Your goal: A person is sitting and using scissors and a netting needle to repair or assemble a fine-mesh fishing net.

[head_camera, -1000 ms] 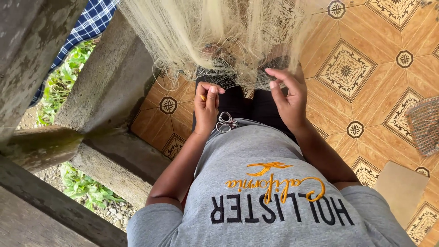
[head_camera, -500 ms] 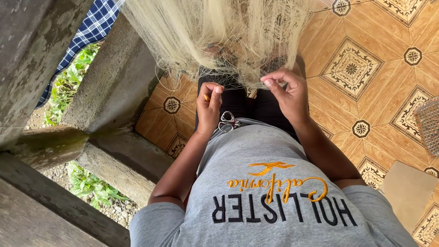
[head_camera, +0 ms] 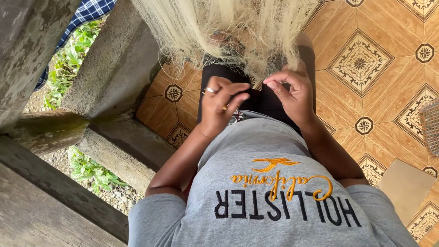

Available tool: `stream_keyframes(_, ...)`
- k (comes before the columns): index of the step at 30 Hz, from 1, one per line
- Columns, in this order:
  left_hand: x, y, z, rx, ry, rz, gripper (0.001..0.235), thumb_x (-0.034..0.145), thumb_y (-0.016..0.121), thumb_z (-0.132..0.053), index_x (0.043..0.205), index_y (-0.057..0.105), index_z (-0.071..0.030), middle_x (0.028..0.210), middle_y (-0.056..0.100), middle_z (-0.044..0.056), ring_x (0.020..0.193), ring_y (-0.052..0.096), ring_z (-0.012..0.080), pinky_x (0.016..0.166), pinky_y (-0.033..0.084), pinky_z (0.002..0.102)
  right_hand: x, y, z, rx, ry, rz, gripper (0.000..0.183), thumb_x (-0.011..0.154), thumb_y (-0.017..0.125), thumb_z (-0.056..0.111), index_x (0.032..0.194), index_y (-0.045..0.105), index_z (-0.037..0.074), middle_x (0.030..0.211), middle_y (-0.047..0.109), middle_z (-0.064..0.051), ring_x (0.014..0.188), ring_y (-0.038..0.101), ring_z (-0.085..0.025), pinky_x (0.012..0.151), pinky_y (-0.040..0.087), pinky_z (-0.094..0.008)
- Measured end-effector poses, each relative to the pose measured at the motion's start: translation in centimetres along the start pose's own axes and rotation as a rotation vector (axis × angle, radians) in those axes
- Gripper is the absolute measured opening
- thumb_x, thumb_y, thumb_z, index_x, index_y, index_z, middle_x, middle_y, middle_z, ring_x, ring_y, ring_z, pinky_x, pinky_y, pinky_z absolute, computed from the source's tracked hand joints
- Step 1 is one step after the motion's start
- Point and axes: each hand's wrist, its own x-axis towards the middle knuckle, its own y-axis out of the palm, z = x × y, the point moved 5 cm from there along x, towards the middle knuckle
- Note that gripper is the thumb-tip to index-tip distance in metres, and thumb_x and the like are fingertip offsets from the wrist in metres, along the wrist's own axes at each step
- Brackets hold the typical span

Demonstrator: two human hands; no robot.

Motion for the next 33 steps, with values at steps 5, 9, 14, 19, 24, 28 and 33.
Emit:
stream_keyframes(5,1.1,1.7,-1.8,0.018,0.033,0.04,0.029,0.09,0.081,-0.024,0.119,0.077,-0.021,0.09,0.05,-0.001,0.07,0.06,0.0227,0.068,0.056,0.033,-0.5,0.3,-0.7,0.007,0.001,0.063,0.01,0.104,0.068,0.01,0.106,0.073,0.002,0.094,0.038,-0.006,0.096,0.051,-0.022,0.094,0.045,-0.037)
stream_keyframes(9,1.7,2.1,-2.4,0.042,0.016,0.092,0.032,0.091,0.082,-0.025,0.122,0.075,-0.02,0.091,0.05,0.001,0.068,0.062,0.0302,0.065,0.057,0.04,-1.0,0.3,-1.7,0.001,-0.021,0.101,0.013,0.106,0.066,0.012,0.105,0.07,0.0,0.098,0.036,-0.009,0.098,0.047,-0.024,0.096,0.043,-0.041)
stream_keyframes(14,2.3,2.0,-2.2,-0.016,-0.045,0.113,0.022,0.09,0.082,-0.023,0.11,0.076,-0.02,0.089,0.052,0.001,0.073,0.068,0.0311,0.069,0.058,0.04,-1.2,0.4,-1.4,0.018,-0.028,0.12,0.013,0.106,0.066,0.012,0.105,0.069,0.0,0.098,0.036,-0.008,0.096,0.045,-0.023,0.097,0.042,-0.041)
stream_keyframes(19,2.6,1.5,-2.5,-0.044,-0.098,0.13,0.009,0.092,0.078,-0.019,0.1,0.074,-0.017,0.087,0.052,0.003,0.076,0.068,0.0347,0.072,0.057,0.042,-0.5,0.2,0.2,0.021,-0.024,0.129,0.013,0.105,0.066,0.014,0.105,0.071,0.002,0.095,0.036,-0.007,0.094,0.043,-0.021,0.096,0.042,-0.039)
stream_keyframes(24,1.9,1.4,-1.7,-0.074,-0.138,0.149,0.006,0.096,0.074,-0.02,0.099,0.07,-0.016,0.089,0.051,0.002,0.08,0.068,0.0337,0.076,0.057,0.042,-0.4,0.0,0.3,0.024,-0.003,0.125,0.014,0.105,0.065,0.015,0.107,0.072,0.003,0.095,0.037,-0.007,0.094,0.043,-0.02,0.097,0.042,-0.037)
stream_keyframes(28,1.5,1.2,-1.6,-0.102,-0.134,0.141,0.005,0.097,0.073,-0.02,0.1,0.07,-0.016,0.088,0.049,0.002,0.081,0.066,0.0321,0.078,0.056,0.04,-0.3,0.1,0.4,0.034,-0.012,0.118,0.012,0.106,0.064,0.013,0.107,0.072,0.003,0.097,0.036,-0.007,0.094,0.041,-0.019,0.095,0.042,-0.037)
stream_keyframes(33,1.0,0.8,-1.6,-0.114,-0.144,0.143,0.006,0.098,0.071,-0.021,0.1,0.07,-0.016,0.088,0.047,0.001,0.082,0.065,0.0285,0.08,0.056,0.039,-0.3,0.1,0.6,0.029,-0.006,0.098,0.011,0.106,0.064,0.012,0.108,0.071,0.003,0.096,0.038,-0.006,0.093,0.043,-0.017,0.096,0.044,-0.036)
